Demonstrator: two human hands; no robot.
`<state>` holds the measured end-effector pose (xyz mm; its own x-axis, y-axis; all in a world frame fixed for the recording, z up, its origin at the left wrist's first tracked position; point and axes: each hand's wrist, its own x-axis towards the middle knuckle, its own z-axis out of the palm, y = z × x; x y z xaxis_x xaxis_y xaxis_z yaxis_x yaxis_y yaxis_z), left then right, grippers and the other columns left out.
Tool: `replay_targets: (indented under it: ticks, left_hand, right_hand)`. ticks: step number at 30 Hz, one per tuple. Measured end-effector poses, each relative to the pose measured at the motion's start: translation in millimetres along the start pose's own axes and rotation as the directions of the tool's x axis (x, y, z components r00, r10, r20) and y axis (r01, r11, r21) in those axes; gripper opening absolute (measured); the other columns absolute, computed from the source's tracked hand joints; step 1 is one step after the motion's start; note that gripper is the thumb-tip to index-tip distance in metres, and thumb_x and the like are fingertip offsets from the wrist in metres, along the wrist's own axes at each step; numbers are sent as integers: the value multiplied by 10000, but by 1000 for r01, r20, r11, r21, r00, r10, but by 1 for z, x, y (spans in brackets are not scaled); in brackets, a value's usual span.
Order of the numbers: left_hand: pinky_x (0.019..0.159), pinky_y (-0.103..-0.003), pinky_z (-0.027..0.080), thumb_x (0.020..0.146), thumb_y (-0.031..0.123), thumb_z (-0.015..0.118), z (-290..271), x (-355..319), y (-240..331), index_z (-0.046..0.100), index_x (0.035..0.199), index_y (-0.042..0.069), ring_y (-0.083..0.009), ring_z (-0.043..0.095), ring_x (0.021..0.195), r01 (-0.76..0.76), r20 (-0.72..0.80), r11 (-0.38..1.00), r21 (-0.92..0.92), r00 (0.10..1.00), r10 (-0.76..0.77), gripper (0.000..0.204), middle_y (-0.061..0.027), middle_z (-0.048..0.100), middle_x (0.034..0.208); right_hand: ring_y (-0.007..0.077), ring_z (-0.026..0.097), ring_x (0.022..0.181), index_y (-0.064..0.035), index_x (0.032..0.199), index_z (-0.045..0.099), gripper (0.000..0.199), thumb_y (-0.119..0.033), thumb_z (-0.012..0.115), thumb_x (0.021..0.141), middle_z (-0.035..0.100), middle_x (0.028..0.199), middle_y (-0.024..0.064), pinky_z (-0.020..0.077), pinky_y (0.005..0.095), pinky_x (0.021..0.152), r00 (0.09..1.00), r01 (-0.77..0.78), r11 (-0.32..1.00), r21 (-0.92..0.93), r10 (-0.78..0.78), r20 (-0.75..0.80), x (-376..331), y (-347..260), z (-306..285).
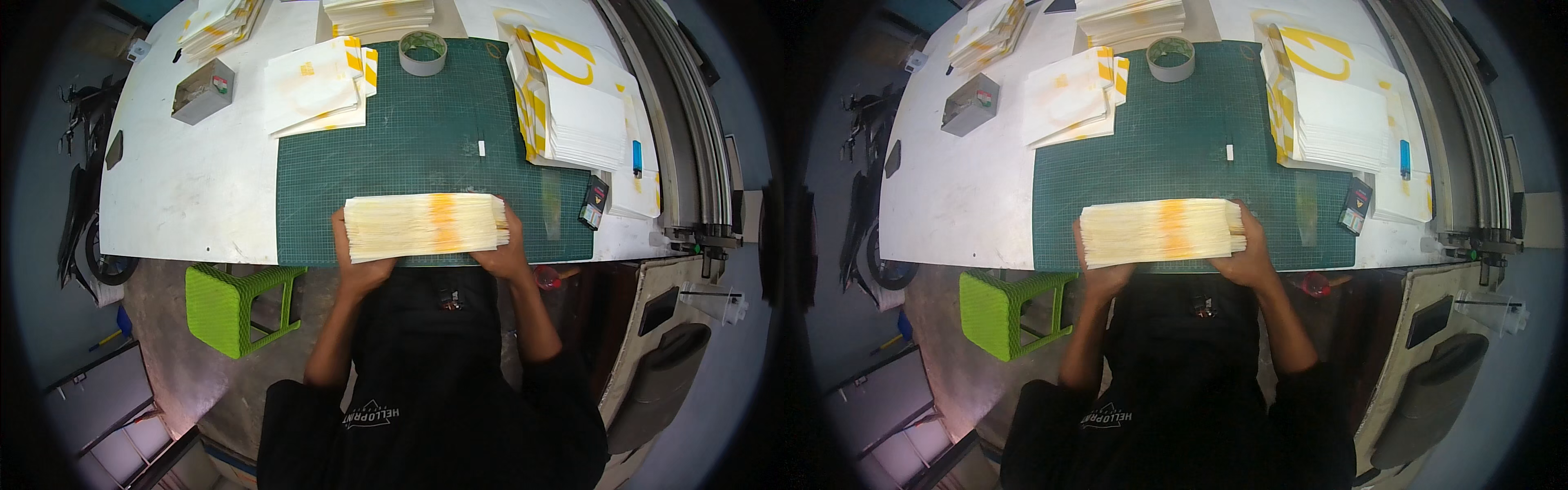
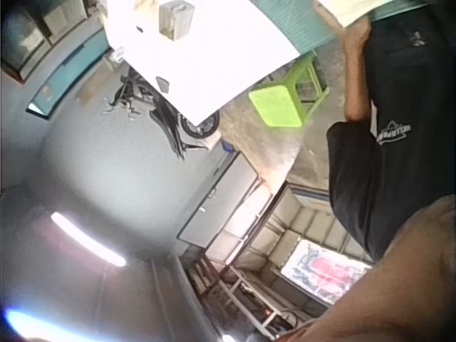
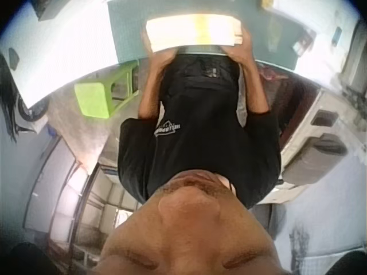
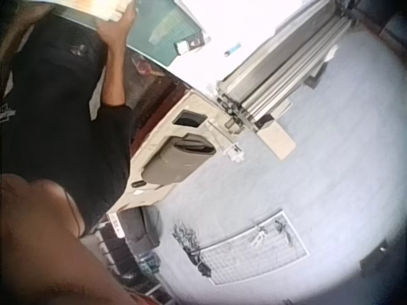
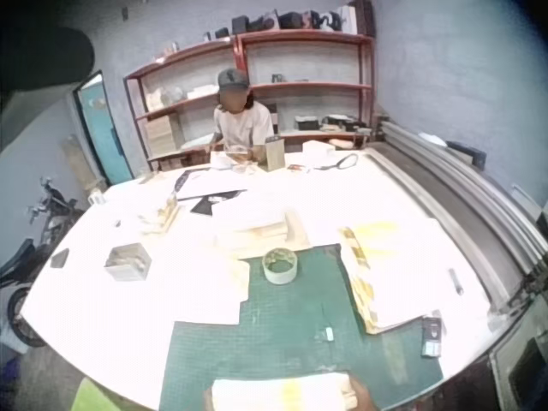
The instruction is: The person organizes a stack of white papers with yellow printed designs on a green cutting mat. They repeatedly fan the papers to align the edges, smooth the stack, and place the organized papers onto a larger pile on the table.
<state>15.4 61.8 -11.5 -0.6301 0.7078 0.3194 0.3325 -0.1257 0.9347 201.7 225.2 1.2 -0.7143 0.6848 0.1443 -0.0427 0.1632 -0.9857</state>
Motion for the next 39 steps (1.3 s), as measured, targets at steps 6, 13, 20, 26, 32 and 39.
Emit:
replay_targets:
  ticks: [6, 13, 20, 26, 32, 39]
  left_hand:
    - [922, -317, 472, 758, 52, 805, -2, 2, 0, 391, 1257, -18, -172, 576, 1034, -14, 17, 1000, -11, 1000, 14, 652, -85, 547, 1114]
    - [876, -326, 509, 769, 56, 795, -5, 6, 9, 514, 1141, 3, -177, 642, 966, 15, 49, 998, -64, 999, -12, 469, -91, 650, 1049]
    - [860, -321, 522, 780, 41, 776, -7, 2, 1, 536, 1127, 2, -183, 657, 957, -12, 91, 1000, -17, 996, 14, 424, -94, 665, 1040]
    - [875, -323, 514, 783, 11, 751, -6, 4, -1, 547, 1127, -2, -177, 648, 976, 90, 83, 992, -94, 993, -82, 401, -90, 661, 1043]
    - [857, -310, 506, 777, -1, 739, -2, -1, 8, 547, 1125, 1, -166, 632, 964, 9, -44, 994, -107, 999, -13, 397, -80, 642, 1052]
    - [882, -305, 500, 758, 50, 783, -21, 8, 41, 513, 1267, -6, -147, 615, 981, -7, 10, 999, -52, 1000, 7, 579, -69, 624, 1087]
  right_hand:
    - [166, 639, 980, 23, 1222, 558, 555, -26, 784, 717, 659, 1040, 103, 500, 309, 865, 999, 17, 998, -54, -19, -38, -2, 10, -1]
    - [173, 642, 990, 48, 1232, 558, 560, -32, 778, 723, 663, 1052, 114, 498, 315, 880, 997, 61, 998, -9, -61, -46, -2, 2, 6]
    - [168, 647, 977, 54, 1198, 567, 539, -48, 796, 721, 668, 1049, 106, 505, 321, 873, 994, 103, 993, -53, -105, -37, -2, 8, 6]
    - [164, 649, 979, 62, 1218, 568, 547, -48, 791, 731, 669, 1047, 109, 506, 319, 874, 999, 51, 999, -13, -51, -19, 3, 9, 3]
    - [155, 634, 965, 72, 1228, 569, 575, -60, 802, 719, 650, 1034, 94, 497, 312, 881, 990, 136, 991, -13, -136, -25, 2, 14, 0]
    - [258, 646, 1052, 53, 1215, 581, 637, -219, 853, 707, 651, 1130, 169, 428, 423, 1057, 983, 184, 982, 32, -185, 18, 2, -25, -6]
